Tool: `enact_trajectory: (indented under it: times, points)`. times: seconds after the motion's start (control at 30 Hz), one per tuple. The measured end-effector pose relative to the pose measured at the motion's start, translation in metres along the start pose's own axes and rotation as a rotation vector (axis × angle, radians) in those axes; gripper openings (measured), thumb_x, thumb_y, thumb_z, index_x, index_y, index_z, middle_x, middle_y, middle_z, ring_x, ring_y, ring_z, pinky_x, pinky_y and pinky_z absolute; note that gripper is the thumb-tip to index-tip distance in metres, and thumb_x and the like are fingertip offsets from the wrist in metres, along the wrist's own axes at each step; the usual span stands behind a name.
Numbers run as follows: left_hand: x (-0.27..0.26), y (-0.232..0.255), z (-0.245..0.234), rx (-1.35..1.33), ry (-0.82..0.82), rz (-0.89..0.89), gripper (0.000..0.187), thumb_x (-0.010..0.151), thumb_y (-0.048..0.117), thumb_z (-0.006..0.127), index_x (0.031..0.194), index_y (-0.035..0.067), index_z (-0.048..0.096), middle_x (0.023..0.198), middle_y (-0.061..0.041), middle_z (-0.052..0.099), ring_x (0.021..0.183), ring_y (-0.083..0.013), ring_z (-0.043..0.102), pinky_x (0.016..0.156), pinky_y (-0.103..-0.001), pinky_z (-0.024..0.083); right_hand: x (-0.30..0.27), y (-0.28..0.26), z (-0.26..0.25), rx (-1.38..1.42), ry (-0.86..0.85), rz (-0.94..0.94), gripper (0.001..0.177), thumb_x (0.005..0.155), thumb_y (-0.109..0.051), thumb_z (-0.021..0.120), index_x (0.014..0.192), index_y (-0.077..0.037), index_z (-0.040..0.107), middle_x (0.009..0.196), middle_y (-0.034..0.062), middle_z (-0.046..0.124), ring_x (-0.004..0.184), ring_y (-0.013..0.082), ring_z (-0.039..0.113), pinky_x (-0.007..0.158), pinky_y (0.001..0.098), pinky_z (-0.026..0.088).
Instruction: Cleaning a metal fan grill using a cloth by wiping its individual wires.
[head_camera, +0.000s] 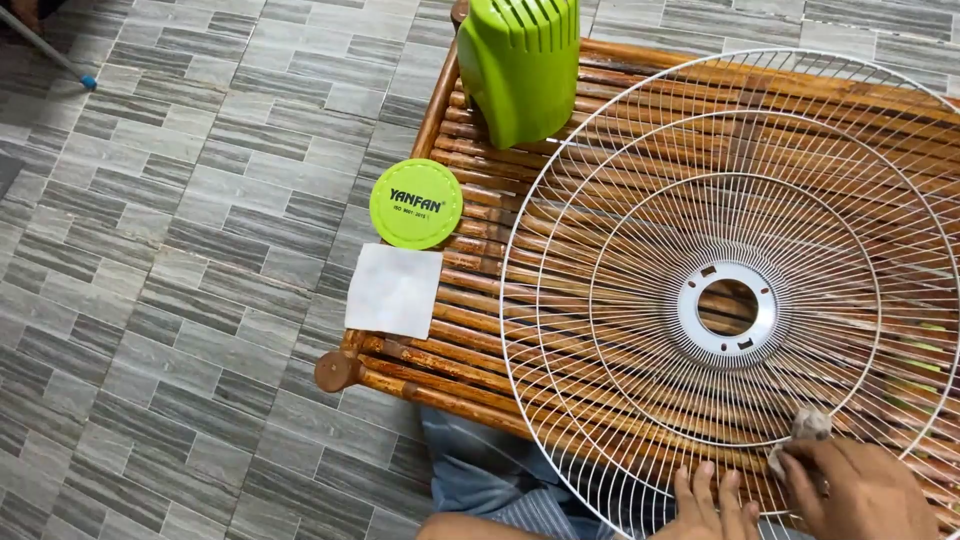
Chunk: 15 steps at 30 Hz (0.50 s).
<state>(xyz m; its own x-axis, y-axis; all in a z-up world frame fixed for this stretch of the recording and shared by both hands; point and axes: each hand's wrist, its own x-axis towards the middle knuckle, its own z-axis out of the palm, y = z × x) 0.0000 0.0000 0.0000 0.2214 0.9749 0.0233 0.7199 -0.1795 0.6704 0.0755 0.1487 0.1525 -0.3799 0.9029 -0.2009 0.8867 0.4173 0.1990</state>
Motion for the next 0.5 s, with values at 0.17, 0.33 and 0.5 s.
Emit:
enact_trajectory:
  times: [0.17, 0.33, 0.5]
  points:
    - [0.0, 0.01, -0.02, 0.053, -0.087, -0.105, 0.05, 0.117, 0.018, 0.039, 0.139, -0.024, 0.051, 0.136, -0.046, 0.051, 0.129, -0.0614, 0.046, 0.098, -0.076, 0.037, 0.006, -0.008, 0.001, -0.062, -0.015, -0.048, 0.013, 0.087, -0.031, 0.068, 0.092, -0.02, 0.073, 0.083, -0.005, 0.077, 0.058, 0.0029, 0.07, 0.056, 0.0151, 0.059]
    - [-0.006, 0.001, -0.055, 0.202, -0.1, 0.13, 0.047, 0.104, 0.009, 0.049, 0.149, -0.007, 0.05, 0.152, -0.041, 0.044, 0.134, -0.0628, 0.043, 0.111, -0.075, 0.032, 0.009, -0.024, -0.021, -0.072, -0.03, 0.015, 0.014, 0.092, -0.027, 0.064, 0.082, -0.021, 0.072, 0.074, -0.0088, 0.074, 0.052, 0.002, 0.065, 0.052, 0.0151, 0.055]
    - [0.0, 0.007, -0.127, 0.462, -0.078, 0.305, 0.049, 0.099, 0.015, 0.055, 0.143, -0.008, 0.051, 0.147, -0.038, 0.053, 0.132, -0.0565, 0.053, 0.108, -0.061, 0.048, 0.007, -0.027, -0.029, -0.069, -0.016, 0.069, 0.015, 0.091, -0.032, 0.065, 0.082, -0.023, 0.073, 0.067, -0.0092, 0.073, 0.047, 0.0026, 0.063, 0.047, 0.015, 0.049]
